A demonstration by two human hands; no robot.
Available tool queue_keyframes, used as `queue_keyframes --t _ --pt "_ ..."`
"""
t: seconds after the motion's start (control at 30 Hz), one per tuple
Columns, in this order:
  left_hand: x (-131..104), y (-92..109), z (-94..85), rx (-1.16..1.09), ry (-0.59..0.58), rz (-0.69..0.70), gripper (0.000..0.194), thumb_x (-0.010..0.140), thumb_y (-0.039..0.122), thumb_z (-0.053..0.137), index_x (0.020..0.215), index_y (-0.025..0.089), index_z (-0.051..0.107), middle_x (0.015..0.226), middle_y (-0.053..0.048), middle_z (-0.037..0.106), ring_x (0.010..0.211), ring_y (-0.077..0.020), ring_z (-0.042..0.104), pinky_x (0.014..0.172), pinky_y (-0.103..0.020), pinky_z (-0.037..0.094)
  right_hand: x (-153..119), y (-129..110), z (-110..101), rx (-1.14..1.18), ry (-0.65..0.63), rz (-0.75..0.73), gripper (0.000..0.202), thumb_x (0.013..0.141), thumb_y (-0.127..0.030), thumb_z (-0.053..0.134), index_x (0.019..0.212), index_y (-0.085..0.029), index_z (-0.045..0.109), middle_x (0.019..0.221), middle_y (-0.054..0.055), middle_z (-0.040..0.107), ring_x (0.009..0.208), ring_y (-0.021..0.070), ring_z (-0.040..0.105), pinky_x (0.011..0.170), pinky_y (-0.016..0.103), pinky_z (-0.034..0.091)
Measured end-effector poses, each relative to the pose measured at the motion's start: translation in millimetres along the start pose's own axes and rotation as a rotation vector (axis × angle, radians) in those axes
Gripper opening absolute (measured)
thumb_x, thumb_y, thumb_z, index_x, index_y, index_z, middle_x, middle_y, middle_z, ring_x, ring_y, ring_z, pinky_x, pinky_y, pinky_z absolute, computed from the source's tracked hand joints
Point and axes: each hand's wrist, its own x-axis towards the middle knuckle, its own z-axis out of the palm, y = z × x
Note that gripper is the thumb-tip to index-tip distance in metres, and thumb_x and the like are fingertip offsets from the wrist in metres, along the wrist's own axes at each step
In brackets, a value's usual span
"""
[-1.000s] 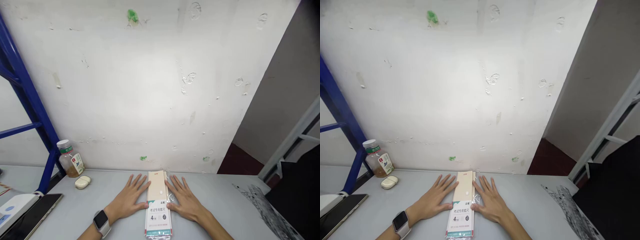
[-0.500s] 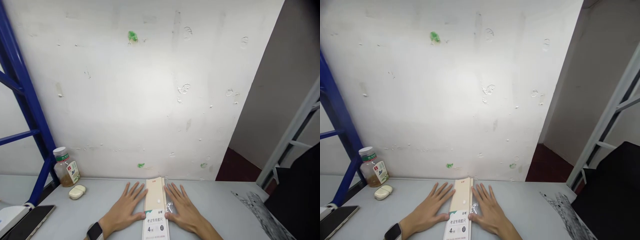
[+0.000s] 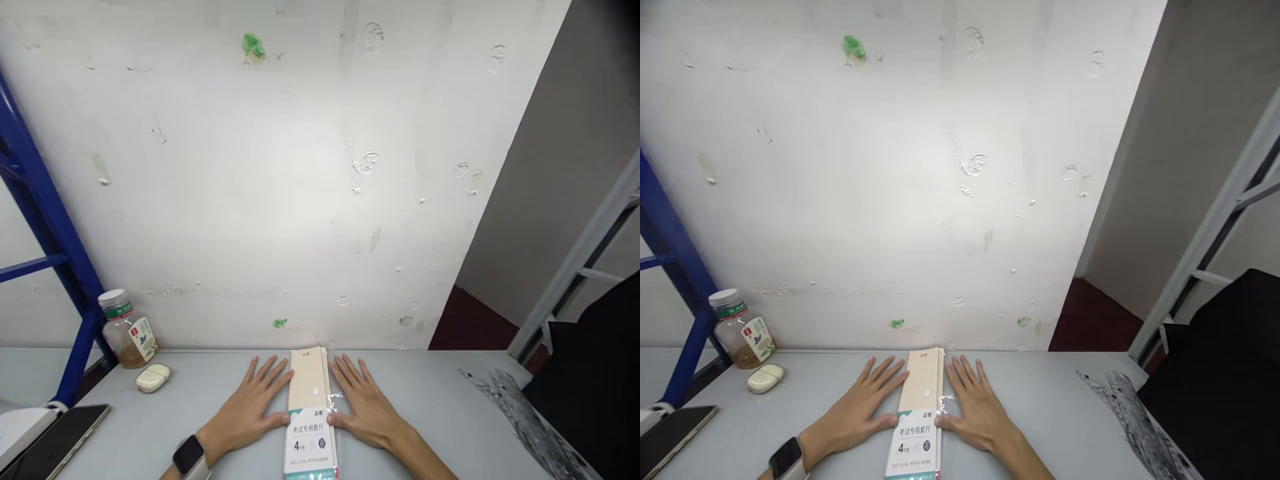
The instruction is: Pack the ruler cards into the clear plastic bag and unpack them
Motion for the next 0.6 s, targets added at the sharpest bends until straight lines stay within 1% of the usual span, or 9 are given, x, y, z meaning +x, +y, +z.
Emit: queue_keyframes --t 0.17,0.27,0.43,0.6 --pt "0.3 -1.5 1.4 0.044 0.031 0.020 0.073 0.092 0.067 0.036 0.152 0.039 0.006 0.159 -0.001 0.021 0.144 -0.0333 0.024 0.115 -0.056 0.019 0.4 1.0 -0.1 0.007 -0.013 0.001 0.082 0.089 -0.070 0.029 0.153 -0.030 -0.003 0.161 -0.003 -0.005 0.149 0.0250 -0.007 0.120 0.050 -0.007" --pt "0.2 -1.0 0.6 0.056 0.030 0.015 0.074 0.091 0.068 0.036 0.152 0.039 0.007 0.159 0.000 0.022 0.143 -0.0329 0.026 0.115 -0.056 0.020 0.8 1.2 0.3 0.004 -0.008 0.002 0.082 0.089 -0.070 0.029 0.153 -0.030 -0.003 0.161 -0.003 -0.005 0.149 0.0252 -0.007 0.120 0.050 -0.007" --pt "0.5 -0.3 0.3 0.070 0.013 0.011 0.073 0.092 0.068 0.035 0.152 0.038 0.006 0.159 -0.001 0.021 0.144 -0.0329 0.024 0.115 -0.055 0.020 0.1 -1.2 -1.2 0.006 -0.011 -0.001 0.081 0.090 -0.070 0.029 0.153 -0.030 -0.002 0.161 -0.002 -0.005 0.149 0.0254 -0.007 0.120 0.050 -0.008" --pt "0.6 -2.2 2.1 0.053 0.044 0.022 0.073 0.092 0.067 0.037 0.152 0.038 0.008 0.159 0.000 0.022 0.144 -0.0331 0.025 0.116 -0.055 0.020 -1.4 -3.2 -3.3 0.009 -0.016 -0.003 0.080 0.090 -0.069 0.029 0.153 -0.032 -0.003 0.161 -0.003 -0.008 0.148 0.0257 -0.008 0.120 0.050 -0.008"
